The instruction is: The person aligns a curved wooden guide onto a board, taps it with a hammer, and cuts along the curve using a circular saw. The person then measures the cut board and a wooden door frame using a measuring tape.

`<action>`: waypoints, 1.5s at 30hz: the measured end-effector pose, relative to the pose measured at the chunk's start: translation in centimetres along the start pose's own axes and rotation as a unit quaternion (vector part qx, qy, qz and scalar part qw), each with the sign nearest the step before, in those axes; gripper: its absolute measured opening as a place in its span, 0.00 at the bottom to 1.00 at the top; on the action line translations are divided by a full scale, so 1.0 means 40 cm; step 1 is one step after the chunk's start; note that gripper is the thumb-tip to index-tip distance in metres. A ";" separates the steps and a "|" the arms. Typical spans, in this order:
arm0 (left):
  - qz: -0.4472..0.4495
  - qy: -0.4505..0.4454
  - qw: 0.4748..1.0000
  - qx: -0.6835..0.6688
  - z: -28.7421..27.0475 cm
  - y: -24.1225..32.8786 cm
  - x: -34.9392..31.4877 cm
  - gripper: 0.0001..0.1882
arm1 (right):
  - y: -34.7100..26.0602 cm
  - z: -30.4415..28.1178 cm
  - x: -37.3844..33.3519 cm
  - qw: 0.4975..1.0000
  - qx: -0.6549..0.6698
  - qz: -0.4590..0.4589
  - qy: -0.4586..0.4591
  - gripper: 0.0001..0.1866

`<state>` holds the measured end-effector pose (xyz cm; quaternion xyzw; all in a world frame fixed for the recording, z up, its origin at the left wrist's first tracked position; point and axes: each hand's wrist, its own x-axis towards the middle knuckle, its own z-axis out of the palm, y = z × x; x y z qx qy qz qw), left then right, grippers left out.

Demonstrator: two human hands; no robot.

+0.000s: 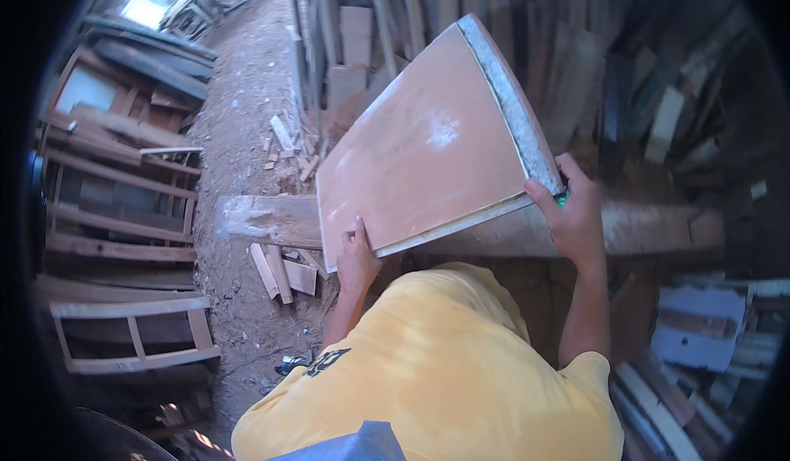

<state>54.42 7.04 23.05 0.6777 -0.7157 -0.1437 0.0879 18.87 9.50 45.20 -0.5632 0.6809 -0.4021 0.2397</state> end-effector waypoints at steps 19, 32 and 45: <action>0.026 -0.153 0.961 0.228 0.386 0.006 -0.075 0.51 | 1.084 0.301 -0.512 0.926 0.134 0.347 -0.063 0.14; 0.012 -0.230 0.955 0.187 0.340 -0.013 -0.032 0.58 | 1.053 0.295 -0.498 0.951 0.044 0.305 0.012 0.17; 0.066 -0.258 0.947 0.179 0.314 -0.055 0.008 0.50 | 0.987 0.306 -0.456 0.904 -0.106 0.407 0.073 0.25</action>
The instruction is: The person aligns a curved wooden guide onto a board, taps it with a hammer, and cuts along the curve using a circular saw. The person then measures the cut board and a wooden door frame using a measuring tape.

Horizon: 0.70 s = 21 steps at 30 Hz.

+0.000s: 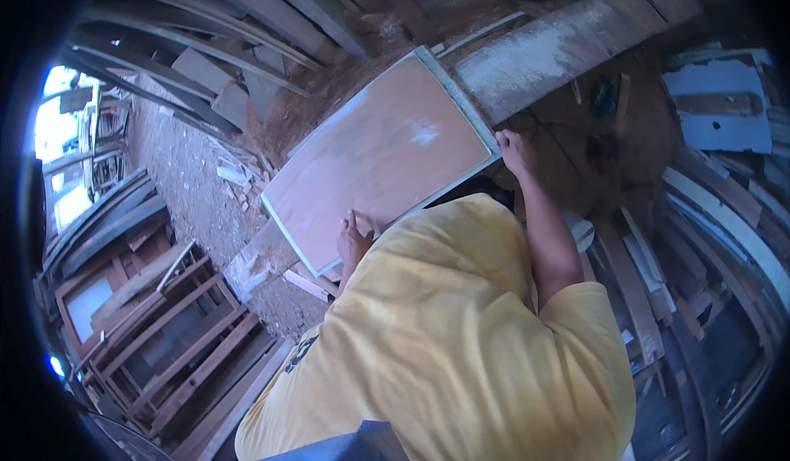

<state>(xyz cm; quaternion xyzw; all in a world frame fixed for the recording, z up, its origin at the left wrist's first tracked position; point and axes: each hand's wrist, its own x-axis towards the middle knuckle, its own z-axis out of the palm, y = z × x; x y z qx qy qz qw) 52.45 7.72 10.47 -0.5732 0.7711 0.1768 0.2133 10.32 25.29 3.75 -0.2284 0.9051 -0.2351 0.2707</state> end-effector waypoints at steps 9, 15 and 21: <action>0.073 -0.037 0.996 0.016 -0.042 -0.053 0.078 0.36 | -0.040 -0.047 0.007 0.997 0.012 0.027 -0.065 0.26; 0.173 -0.039 0.983 -0.036 -0.070 -0.117 0.148 0.29 | -0.021 0.017 0.028 0.996 -0.019 0.078 0.024 0.22; 0.159 -0.106 0.981 -0.029 -0.108 -0.092 0.165 0.27 | 0.067 0.022 0.149 0.913 0.240 0.251 0.215 0.18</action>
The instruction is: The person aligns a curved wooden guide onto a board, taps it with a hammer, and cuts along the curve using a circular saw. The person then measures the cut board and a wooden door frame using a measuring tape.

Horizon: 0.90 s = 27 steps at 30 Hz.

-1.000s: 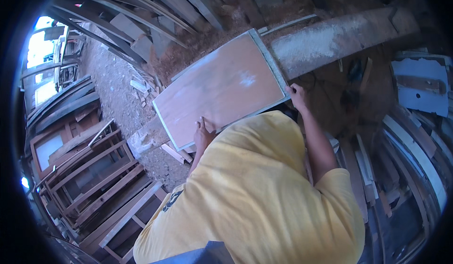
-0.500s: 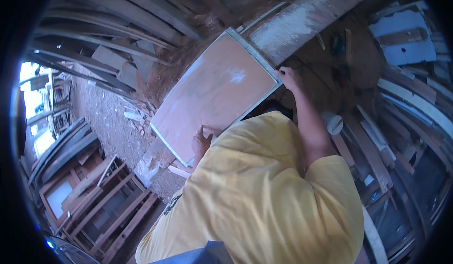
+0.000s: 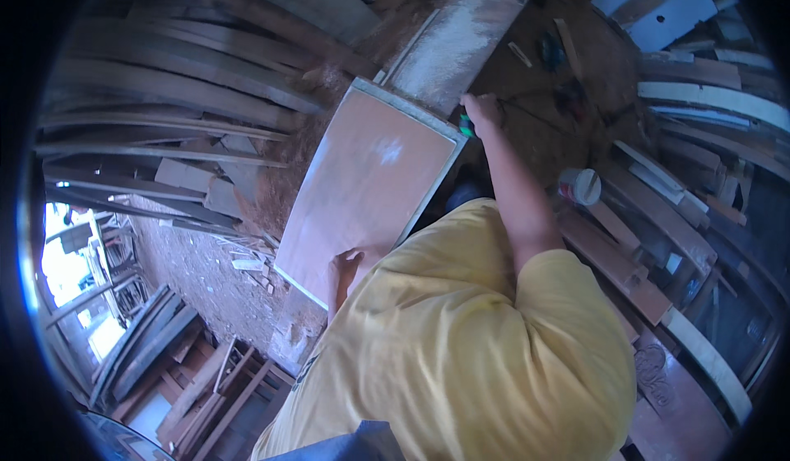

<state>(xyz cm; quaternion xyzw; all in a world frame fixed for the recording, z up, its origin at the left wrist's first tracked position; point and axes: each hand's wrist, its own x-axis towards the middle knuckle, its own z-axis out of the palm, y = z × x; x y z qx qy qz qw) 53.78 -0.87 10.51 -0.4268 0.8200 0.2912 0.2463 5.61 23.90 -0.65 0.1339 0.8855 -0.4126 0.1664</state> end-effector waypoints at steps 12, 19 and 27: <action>-0.045 -0.017 0.998 -0.031 0.114 -0.082 -0.056 0.41 | -0.321 0.042 0.130 0.960 -0.211 -0.168 -0.079 0.30; -0.095 -0.059 0.986 0.122 0.164 0.200 0.034 0.52 | -0.122 -0.182 0.176 0.955 -0.028 -0.294 -0.011 0.34; -0.114 -0.055 0.956 0.266 0.144 0.559 0.115 0.64 | 0.861 -0.904 0.485 0.966 0.045 0.215 0.138 0.22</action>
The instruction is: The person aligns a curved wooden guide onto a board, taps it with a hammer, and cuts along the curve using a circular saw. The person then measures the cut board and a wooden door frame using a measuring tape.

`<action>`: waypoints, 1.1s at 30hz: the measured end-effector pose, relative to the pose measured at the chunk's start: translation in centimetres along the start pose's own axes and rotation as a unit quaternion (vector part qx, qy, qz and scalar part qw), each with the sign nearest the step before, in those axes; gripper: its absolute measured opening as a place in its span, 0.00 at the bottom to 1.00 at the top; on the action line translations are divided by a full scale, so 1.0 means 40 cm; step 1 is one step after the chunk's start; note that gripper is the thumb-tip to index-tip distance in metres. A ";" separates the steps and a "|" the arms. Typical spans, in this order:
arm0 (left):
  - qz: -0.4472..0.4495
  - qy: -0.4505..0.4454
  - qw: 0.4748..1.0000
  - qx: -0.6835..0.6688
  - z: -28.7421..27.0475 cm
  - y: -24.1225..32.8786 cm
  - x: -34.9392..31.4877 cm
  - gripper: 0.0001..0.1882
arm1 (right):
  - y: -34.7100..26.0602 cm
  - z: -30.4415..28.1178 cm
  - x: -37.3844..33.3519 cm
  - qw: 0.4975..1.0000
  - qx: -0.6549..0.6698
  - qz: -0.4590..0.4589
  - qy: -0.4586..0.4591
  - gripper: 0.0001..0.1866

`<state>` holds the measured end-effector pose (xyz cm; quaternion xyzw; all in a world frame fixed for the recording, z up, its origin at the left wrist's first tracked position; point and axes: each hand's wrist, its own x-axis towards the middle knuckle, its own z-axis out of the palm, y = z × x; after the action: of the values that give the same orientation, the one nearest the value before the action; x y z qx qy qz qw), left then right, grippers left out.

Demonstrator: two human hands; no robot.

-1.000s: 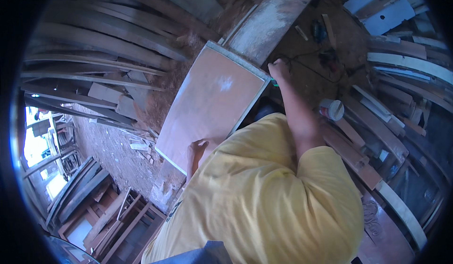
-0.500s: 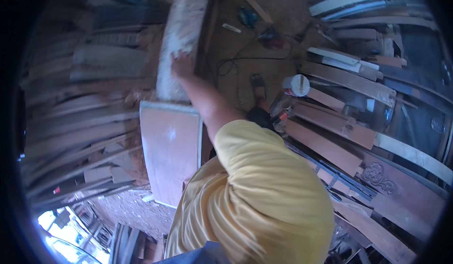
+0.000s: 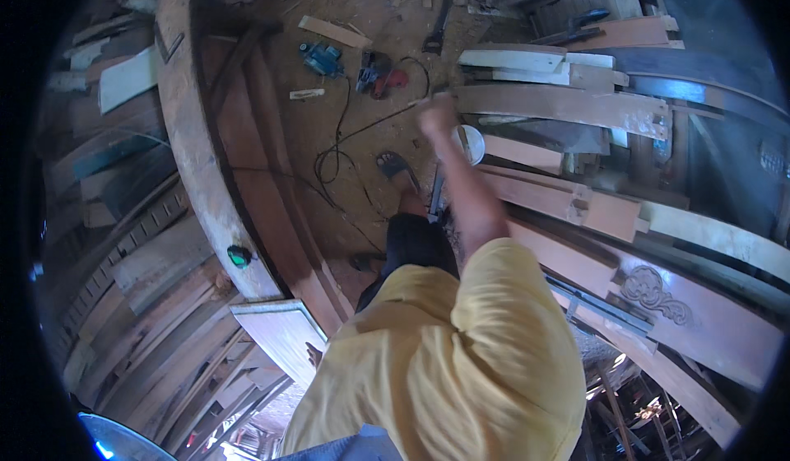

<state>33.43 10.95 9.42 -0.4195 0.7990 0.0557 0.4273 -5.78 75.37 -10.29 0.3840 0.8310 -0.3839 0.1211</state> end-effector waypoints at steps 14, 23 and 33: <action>0.014 -0.013 0.990 0.139 -0.239 0.144 -0.186 0.57 | 0.610 -0.508 0.652 0.889 0.373 0.201 0.176 0.25; 0.109 0.077 0.988 0.080 -0.226 0.210 -0.206 0.49 | 0.242 -0.537 0.508 0.957 -0.009 -0.047 0.287 0.22; 0.438 0.213 0.872 -0.046 -0.254 0.598 -0.270 0.46 | -0.193 -0.914 -0.286 0.759 -0.149 -0.461 0.436 0.15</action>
<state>12.85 28.48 17.23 -0.0471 0.9690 0.1835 0.1589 -0.26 92.69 24.33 0.0574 0.9173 -0.0563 -0.3900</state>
